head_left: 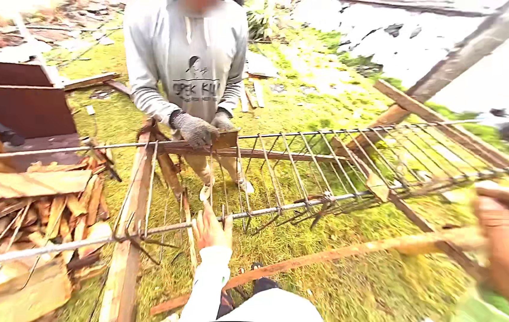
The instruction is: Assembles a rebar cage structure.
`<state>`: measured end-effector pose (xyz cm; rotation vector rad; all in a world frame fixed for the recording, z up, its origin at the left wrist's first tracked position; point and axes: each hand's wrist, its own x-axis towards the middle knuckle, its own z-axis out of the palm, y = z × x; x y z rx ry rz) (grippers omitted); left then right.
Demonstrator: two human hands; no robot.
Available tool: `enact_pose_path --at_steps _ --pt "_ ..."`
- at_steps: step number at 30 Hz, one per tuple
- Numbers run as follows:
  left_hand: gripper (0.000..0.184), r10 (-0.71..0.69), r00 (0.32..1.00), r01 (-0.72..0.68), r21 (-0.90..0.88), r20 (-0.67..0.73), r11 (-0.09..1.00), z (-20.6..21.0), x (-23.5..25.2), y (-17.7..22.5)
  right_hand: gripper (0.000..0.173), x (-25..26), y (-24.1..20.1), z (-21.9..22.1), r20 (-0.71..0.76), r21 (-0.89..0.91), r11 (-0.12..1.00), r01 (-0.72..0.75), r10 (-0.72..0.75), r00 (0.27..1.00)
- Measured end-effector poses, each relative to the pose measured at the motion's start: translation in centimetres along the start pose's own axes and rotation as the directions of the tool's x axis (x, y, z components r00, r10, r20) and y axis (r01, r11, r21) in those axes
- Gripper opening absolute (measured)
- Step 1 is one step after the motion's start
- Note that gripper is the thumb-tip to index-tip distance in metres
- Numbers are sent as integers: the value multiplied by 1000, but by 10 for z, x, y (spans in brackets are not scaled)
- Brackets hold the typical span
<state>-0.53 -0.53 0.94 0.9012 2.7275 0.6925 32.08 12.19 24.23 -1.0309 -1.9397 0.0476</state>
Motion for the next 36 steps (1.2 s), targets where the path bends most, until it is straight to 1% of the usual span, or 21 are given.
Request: enact_pose_path --at_steps 2,3,5,7,9,10,11,12,14,16,19,21,22,24,26,28,29,31,33,34,36 --pt "89 7 999 -1 -116 52 993 -15 -1 -7 32 -20 -21 5 92 -14 999 44 -43 995" --pt "85 35 999 -34 -238 2 971 -23 -3 -9 30 -28 -32 12 129 12 997 76 -77 989" --pt "72 115 986 -158 -492 -118 856 -47 -14 -9 25 -46 -52 32 212 125 986 114 -139 967" --pt "75 311 939 -324 -668 -143 670 -80 -33 -1 20 -61 -72 52 309 299 946 125 -220 925" --pt "91 627 775 -411 -819 -83 400 -106 -53 12 18 -73 -95 68 365 454 883 117 -304 880" --pt "96 728 682 -411 -860 -71 301 -112 -64 22 17 -79 -108 76 356 512 851 117 -333 873" --pt "97 770 634 -388 -892 -77 231 -113 -75 31 16 -84 -120 82 334 556 823 118 -351 875" --pt "92 760 645 -336 -924 -84 182 -112 -86 36 15 -88 -131 88 315 592 799 111 -355 880" --pt "70 652 755 -180 -978 -67 108 -105 -103 34 14 -93 -143 96 321 647 758 81 -368 873" --pt "51 568 823 -21 -999 10 49 -107 -111 26 16 -101 -147 107 351 680 733 15 -343 871" --pt "47 527 845 83 -996 87 31 -106 -121 16 26 -124 -155 130 314 668 743 -42 -230 921" --pt "53 542 836 87 -996 90 30 -97 -125 8 45 -134 -164 144 252 618 786 -18 -176 952" --pt "47 525 847 84 -996 86 27 -98 -127 7 53 -136 -169 151 216 611 791 -10 -154 964" --pt "41 465 880 80 -995 95 51 -111 -126 5 63 -138 -179 163 197 656 753 -53 -103 975" --pt "45 376 914 141 -988 155 64 -131 -113 0 76 -143 -187 170 284 751 634 -183 -59 957" --pt "56 321 935 156 -988 153 15 -146 -93 -12 88 -153 -189 177 455 779 524 -345 -92 886" --pt "59 267 955 144 -989 130 -36 -152 -83 -16 87 -160 -188 181 554 766 477 -431 -148 819" --pt "61 121 984 150 -977 133 -152 -168 -65 -17 70 -171 -189 183 736 677 351 -647 -303 606" --pt "60 36 978 208 -954 205 -218 -179 -50 -17 52 -178 -192 179 826 511 274 -815 -417 378" --pt "59 6 967 250 -938 256 -240 -184 -43 -17 46 -181 -191 179 822 477 254 -842 -468 324" --pt "56 11 947 311 -910 320 -273 -193 -26 -20 43 -180 -183 183 815 438 232 -868 -510 275"
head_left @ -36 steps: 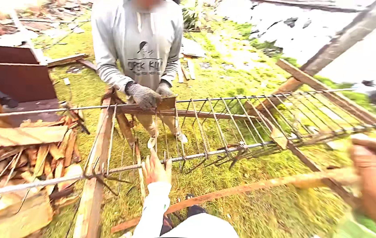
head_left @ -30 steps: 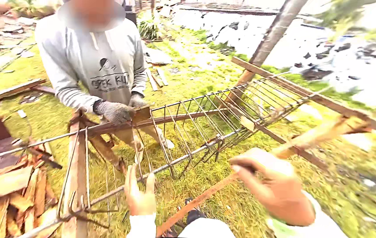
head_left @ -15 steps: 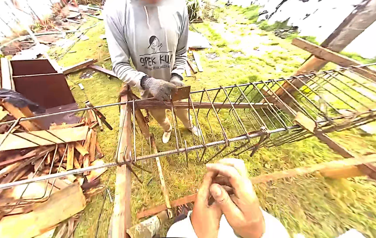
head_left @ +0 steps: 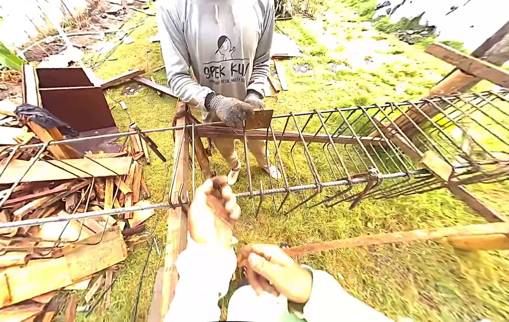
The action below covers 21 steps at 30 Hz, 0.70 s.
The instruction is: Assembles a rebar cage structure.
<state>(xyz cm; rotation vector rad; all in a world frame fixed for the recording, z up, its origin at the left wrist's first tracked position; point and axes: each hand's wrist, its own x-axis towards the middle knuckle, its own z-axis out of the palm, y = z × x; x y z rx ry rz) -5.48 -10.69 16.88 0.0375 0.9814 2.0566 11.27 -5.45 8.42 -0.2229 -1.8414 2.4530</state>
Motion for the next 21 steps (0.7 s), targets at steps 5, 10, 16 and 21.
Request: enact_pose_path --at_steps 5,10,16,21 --pt "44 82 997 -82 109 12 991 2 23 19 30 8 1 -66 -74 32 998 -60 62 995" --pt "71 127 926 -266 380 355 886 -19 31 -39 21 27 -23 -93 -274 250 956 153 -82 958" --pt "48 -182 909 -15 468 374 884 -9 4 -103 20 48 -46 -81 -410 163 899 406 -312 857" --pt "28 -191 938 25 494 288 869 -19 3 -104 20 60 -52 -77 -389 -517 810 277 -511 767"
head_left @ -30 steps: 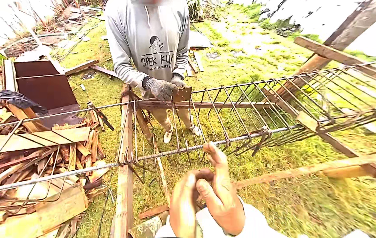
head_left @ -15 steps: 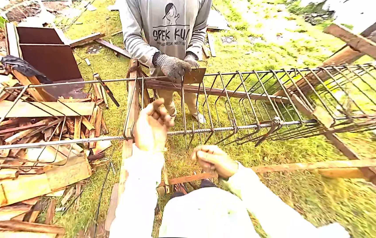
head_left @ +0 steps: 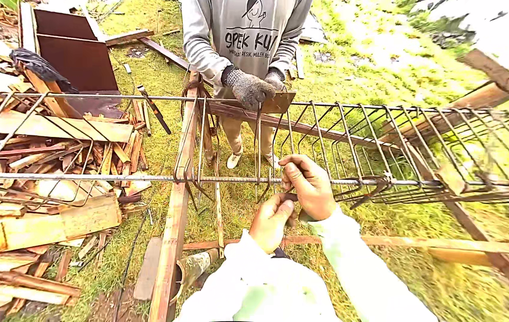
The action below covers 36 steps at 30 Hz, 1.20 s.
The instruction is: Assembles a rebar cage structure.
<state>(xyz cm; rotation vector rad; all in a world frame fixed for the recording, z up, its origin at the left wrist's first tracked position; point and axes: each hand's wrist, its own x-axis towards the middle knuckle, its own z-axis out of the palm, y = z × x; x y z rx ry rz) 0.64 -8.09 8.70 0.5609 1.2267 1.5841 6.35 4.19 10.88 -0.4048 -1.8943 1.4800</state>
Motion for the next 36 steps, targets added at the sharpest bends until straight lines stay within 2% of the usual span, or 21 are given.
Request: enact_pose_path --at_steps 2,5,8,10,13,15,17,19,21,23,24,26,27,28,29,30,31,32,34,36 --pt "32 -34 994 18 -141 -107 990 -5 2 -1 29 0 -3 -1 114 -160 987 -16 35 993" --pt "39 -22 983 -53 -398 -182 916 -25 3 5 35 -20 2 -9 286 -316 942 -114 209 935" --pt "44 30 971 -146 -488 -237 860 -43 2 13 39 -48 8 -14 496 -335 903 -270 412 764" --pt "45 17 959 -169 -519 -284 838 -44 3 16 35 -63 14 -7 546 -264 895 -359 446 709" --pt "48 13 948 -200 -562 -319 803 -37 8 14 22 -79 26 9 474 -37 872 -489 446 759" --pt "47 49 932 -254 -549 -360 796 -32 12 9 16 -82 27 16 444 125 773 -622 518 731" --pt "48 49 909 -286 -534 -414 796 -30 15 4 19 -83 25 18 467 194 697 -691 553 690" --pt "50 -7 897 -259 -540 -442 801 -30 18 2 21 -88 25 20 460 84 775 -627 528 714" --pt "52 -67 894 -211 -549 -443 809 -37 18 11 26 -92 27 14 461 -184 874 -451 481 746" --pt "54 -40 895 -225 -527 -444 820 -52 15 26 28 -95 28 -1 530 -438 858 -267 486 695" --pt "55 -7 888 -249 -495 -459 832 -59 12 34 27 -98 28 -11 563 -536 822 -192 518 644" --pt "54 105 849 -324 -354 -518 877 -74 9 42 26 -105 33 -34 597 -686 721 -98 635 490" --pt "51 188 817 -348 -207 -545 914 -79 10 39 26 -105 34 -46 585 -744 666 -62 693 421" --pt "45 274 795 -328 -4 -541 945 -82 11 29 26 -102 30 -58 550 -797 603 -26 743 381" --pt "37 337 808 -253 232 -483 939 -82 10 16 25 -95 22 -69 497 -847 532 8 786 368" --pt "34 324 865 -141 435 -382 889 -76 5 6 26 -83 9 -77 435 -889 457 34 819 373" --pt "38 217 931 -8 576 -294 817 -66 1 -1 26 -68 -6 -83 388 -916 396 64 833 393" --pt "48 48 977 108 672 -209 732 -54 -2 -8 25 -54 -23 -86 361 -930 356 90 837 411" --pt "67 -213 975 181 765 -59 618 -30 -9 -20 22 -30 -52 -86 369 -929 347 130 828 423" --pt "72 -313 948 150 802 49 579 -13 -16 -30 22 -15 -69 -81 404 -914 376 149 818 409"
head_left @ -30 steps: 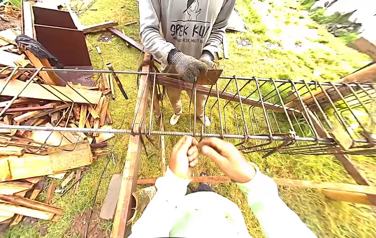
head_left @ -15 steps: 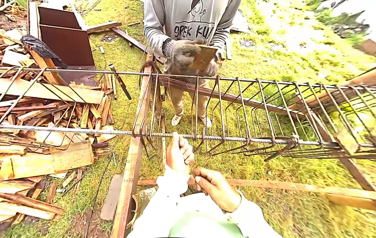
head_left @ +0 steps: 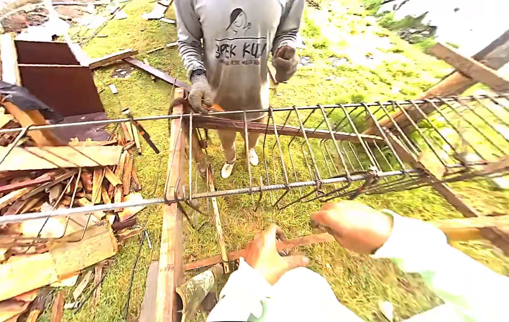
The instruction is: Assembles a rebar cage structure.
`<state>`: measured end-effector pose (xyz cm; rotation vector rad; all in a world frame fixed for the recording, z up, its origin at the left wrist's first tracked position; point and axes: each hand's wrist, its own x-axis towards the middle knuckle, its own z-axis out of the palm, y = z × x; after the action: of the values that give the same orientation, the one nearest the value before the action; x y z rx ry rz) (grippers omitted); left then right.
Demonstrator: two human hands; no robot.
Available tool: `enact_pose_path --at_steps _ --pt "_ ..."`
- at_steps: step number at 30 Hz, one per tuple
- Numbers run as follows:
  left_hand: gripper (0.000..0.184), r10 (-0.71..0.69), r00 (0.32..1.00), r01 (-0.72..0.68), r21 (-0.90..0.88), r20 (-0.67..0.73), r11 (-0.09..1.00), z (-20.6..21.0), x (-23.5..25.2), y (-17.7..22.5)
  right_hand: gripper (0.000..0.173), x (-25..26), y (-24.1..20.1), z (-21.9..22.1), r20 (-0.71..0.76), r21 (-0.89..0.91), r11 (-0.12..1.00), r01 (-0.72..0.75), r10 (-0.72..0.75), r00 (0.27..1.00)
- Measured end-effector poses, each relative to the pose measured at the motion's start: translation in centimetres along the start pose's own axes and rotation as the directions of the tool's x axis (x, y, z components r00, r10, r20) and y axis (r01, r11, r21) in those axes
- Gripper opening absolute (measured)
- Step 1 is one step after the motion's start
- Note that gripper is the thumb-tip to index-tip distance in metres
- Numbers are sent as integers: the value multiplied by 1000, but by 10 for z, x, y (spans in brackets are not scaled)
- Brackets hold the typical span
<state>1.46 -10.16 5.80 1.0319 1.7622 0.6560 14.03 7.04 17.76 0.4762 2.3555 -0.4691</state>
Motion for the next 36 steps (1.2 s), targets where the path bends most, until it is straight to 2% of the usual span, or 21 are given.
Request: enact_pose_path --at_steps 3,6,8,10,11,12,13,15,16,17,19,20,22,24,26,28,30,32,34,35,36 --pt "61 2 999 -4 36 36 999 15 -4 1 22 8 -4 -7 21 -32 999 37 -37 999" --pt "46 -98 995 98 14 -8 995 15 0 -10 24 17 -11 -5 45 -15 996 90 -89 995" --pt "45 -134 991 134 11 1 991 13 3 -18 26 21 -17 -8 63 4 995 98 -98 993" --pt "45 -125 992 126 -23 12 992 13 4 -27 25 23 -18 -7 0 2 994 111 -111 994" --pt "44 -113 994 113 -45 9 993 14 5 -30 24 23 -16 -3 -95 -14 991 132 -132 987" --pt "43 -101 995 101 -64 7 993 13 5 -31 20 23 -11 6 -260 -49 985 166 -173 950" --pt "43 -91 996 91 -72 3 993 11 4 -32 19 25 -5 16 -458 -102 975 197 -222 861" --pt "41 -73 997 72 -92 -12 993 9 4 -32 41 29 0 23 -723 -66 966 249 -219 656" --pt "40 -74 997 72 -121 -13 990 7 4 -32 54 27 0 24 -768 55 956 288 -144 624" --pt "39 -73 997 70 -171 -13 983 8 4 -32 62 25 0 26 -752 216 925 313 -47 658" --pt "36 -78 997 75 -284 -1 956 8 3 -30 54 26 5 34 -555 524 799 294 59 830" --pt "35 -75 997 75 -331 13 941 9 2 -28 47 30 8 40 -431 632 723 280 27 902" --pt "32 -49 998 60 -423 36 904 10 2 -23 34 43 11 57 -342 749 592 297 -39 939" --pt "28 29 997 11 -515 70 857 14 0 -20 22 52 8 71 -431 788 490 372 7 902" --pt "24 167 980 -62 -621 112 781 18 -2 -22 19 53 6 73 -512 800 415 434 96 853" --pt "24 319 935 -114 -716 158 688 21 -1 -26 17 50 5 70 -560 798 373 474 170 811" --pt "26 387 900 -82 -791 203 606 25 -2 -29 17 45 5 68 -590 784 364 503 182 787" --pt "24 396 879 -17 -812 266 584 28 -3 -32 17 42 4 67 -601 779 362 512 198 774" --pt "23 346 891 23 -788 295 615 32 -5 -34 16 39 6 61 -605 775 390 497 233 762" --pt "23 298 908 41 -772 293 634 33 -6 -33 16 38 7 59 -627 748 455 483 244 740" --pt "23 237 927 65 -748 290 660 32 -7 -32 16 37 8 59 -678 682 568 460 255 689"
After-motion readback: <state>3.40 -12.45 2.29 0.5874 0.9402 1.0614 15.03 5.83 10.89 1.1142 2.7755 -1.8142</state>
